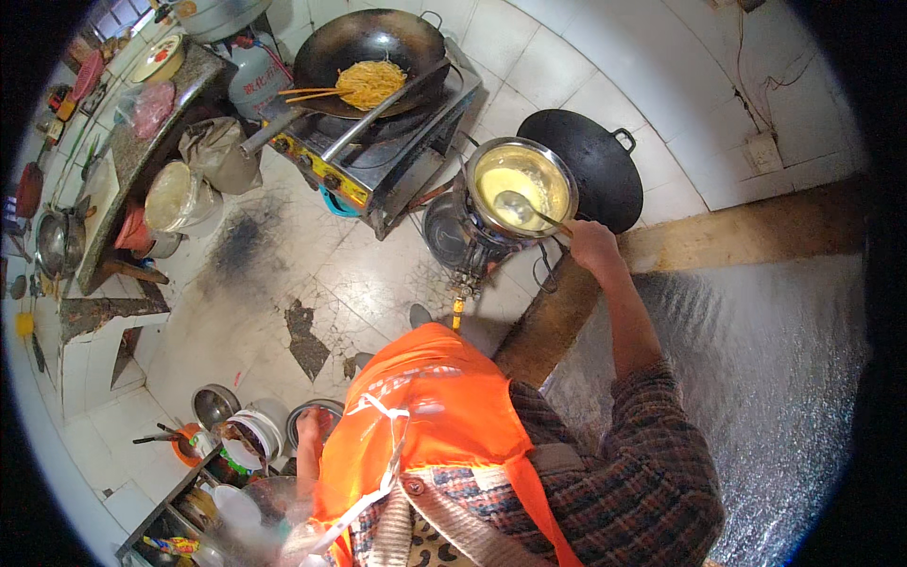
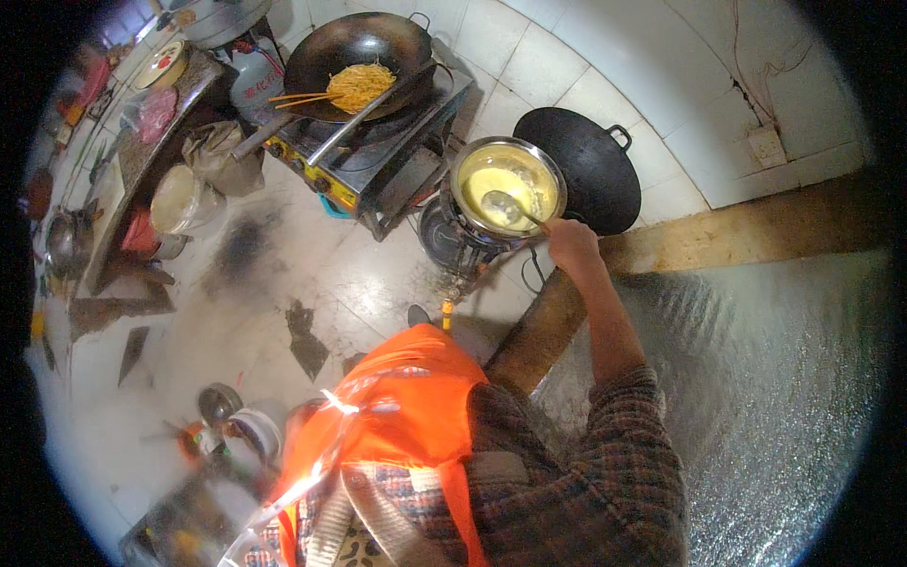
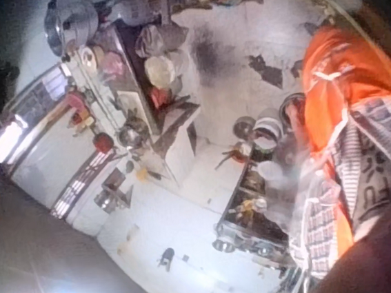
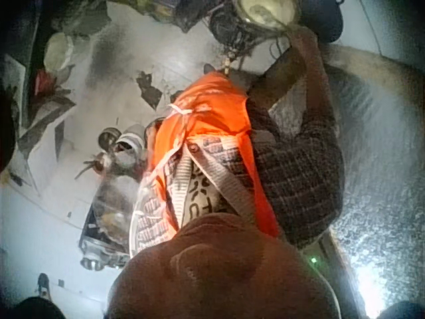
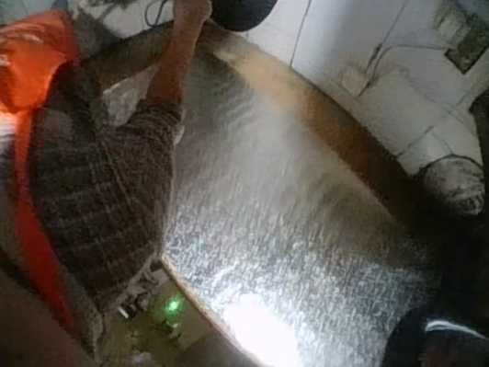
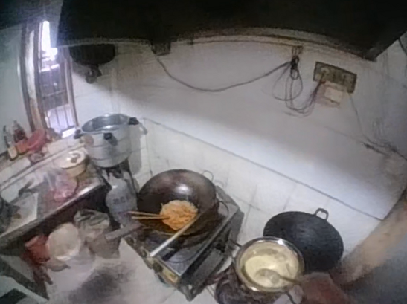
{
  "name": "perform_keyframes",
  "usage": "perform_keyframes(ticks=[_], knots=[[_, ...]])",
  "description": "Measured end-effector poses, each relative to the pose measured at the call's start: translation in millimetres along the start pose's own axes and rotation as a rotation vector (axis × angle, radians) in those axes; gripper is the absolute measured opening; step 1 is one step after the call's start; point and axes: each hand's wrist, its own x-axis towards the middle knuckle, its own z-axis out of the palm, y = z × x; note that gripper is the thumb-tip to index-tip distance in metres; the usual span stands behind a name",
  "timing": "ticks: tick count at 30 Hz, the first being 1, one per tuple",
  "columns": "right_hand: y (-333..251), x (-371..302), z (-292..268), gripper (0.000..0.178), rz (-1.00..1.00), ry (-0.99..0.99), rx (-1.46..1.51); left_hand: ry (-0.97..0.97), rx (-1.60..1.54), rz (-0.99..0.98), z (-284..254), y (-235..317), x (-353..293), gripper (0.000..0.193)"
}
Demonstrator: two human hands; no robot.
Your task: The person retrieves a block of tofu from a refrigerator, places it in a bowl, and adds a yellow liquid. They then carry the bowl to a stove, ignite the burner, and stir the mixture. After washing the bowl and spoon, they return to the stove to continue stirring and later handle a tray of small food items.
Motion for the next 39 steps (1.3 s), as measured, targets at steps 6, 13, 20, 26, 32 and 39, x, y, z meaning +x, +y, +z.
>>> perform_keyframes(ticks=[6,13,20,26,32,39], knots=[[-11.3,-3.2,15.1,0.025,-0.053,0.133,-0.083,-0.097,0.161,0.151,10.4,14.7,-8.2,0.019],[-29.1,-11.8,14.3,0.025,-0.079,0.186,0.016,-0.072,-0.030,-0.038,-13.3,-29.0,31.1,0.017],[-35.2,-15.2,12.6,0.025,-0.103,-0.032,-0.150,0.013,-0.001,0.122,-24.4,-34.3,30.9,0.021],[-18.0,-24.0,27.5,0.040,0.129,0.114,0.074,-0.035,0.098,0.022,9.6,0.7,19.9,0.019],[-18.7,-41.4,61.3,0.056,0.317,0.107,0.202,-0.389,0.456,0.317,182.5,105.9,-9.7,0.021],[-10.6,-13.3,81.0,0.053,0.366,0.017,0.497,-0.725,0.557,0.429,469.8,158.5,-56.5,0.031]])
